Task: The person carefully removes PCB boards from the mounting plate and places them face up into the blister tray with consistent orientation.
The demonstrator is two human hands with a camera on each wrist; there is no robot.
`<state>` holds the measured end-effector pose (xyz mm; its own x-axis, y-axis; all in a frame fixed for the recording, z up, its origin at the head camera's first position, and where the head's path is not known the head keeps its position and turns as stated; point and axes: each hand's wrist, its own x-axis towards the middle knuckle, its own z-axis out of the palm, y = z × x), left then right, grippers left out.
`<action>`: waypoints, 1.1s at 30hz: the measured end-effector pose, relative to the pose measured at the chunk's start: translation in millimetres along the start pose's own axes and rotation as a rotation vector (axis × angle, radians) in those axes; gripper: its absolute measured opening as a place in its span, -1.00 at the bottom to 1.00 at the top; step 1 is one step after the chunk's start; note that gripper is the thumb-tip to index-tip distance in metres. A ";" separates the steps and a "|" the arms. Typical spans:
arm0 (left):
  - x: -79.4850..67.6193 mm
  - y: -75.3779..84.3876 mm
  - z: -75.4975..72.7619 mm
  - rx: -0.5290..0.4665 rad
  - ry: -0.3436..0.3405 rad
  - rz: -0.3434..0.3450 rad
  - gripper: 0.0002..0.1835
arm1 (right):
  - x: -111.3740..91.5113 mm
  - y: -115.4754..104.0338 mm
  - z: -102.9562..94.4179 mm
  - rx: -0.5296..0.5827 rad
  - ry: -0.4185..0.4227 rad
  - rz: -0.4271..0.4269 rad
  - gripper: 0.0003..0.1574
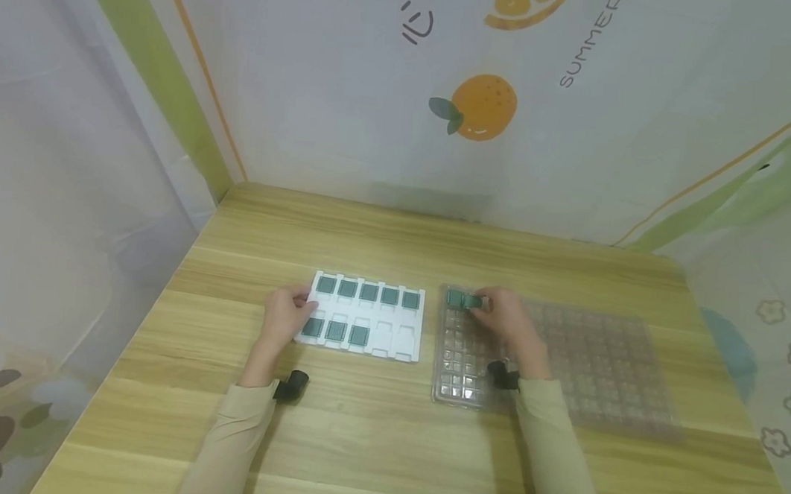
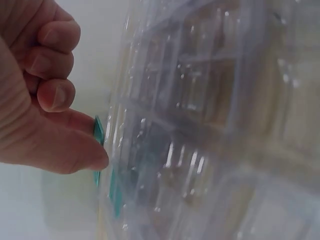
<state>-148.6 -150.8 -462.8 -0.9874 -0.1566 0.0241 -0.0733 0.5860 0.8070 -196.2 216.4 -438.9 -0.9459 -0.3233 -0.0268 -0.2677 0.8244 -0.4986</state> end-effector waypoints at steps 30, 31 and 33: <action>-1.1 0.9 -1.1 -0.003 -0.007 0.008 -0.68 | 6.6 2.1 -3.0 -0.126 -0.002 -0.017 -0.61; -1.1 1.0 -1.1 -0.003 -0.005 0.009 -0.68 | 6.4 1.5 -3.4 -0.126 -0.002 -0.018 -0.61; -1.1 1.0 -1.0 -0.005 -0.003 0.013 -0.68 | 5.9 0.2 -4.0 -0.132 -0.002 -0.026 -0.61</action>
<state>-147.5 -150.8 -461.5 -0.9886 -0.1470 0.0329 -0.0599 0.5841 0.8094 -202.5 216.5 -435.8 -0.9379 -0.3465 -0.0170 -0.3144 0.8697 -0.3804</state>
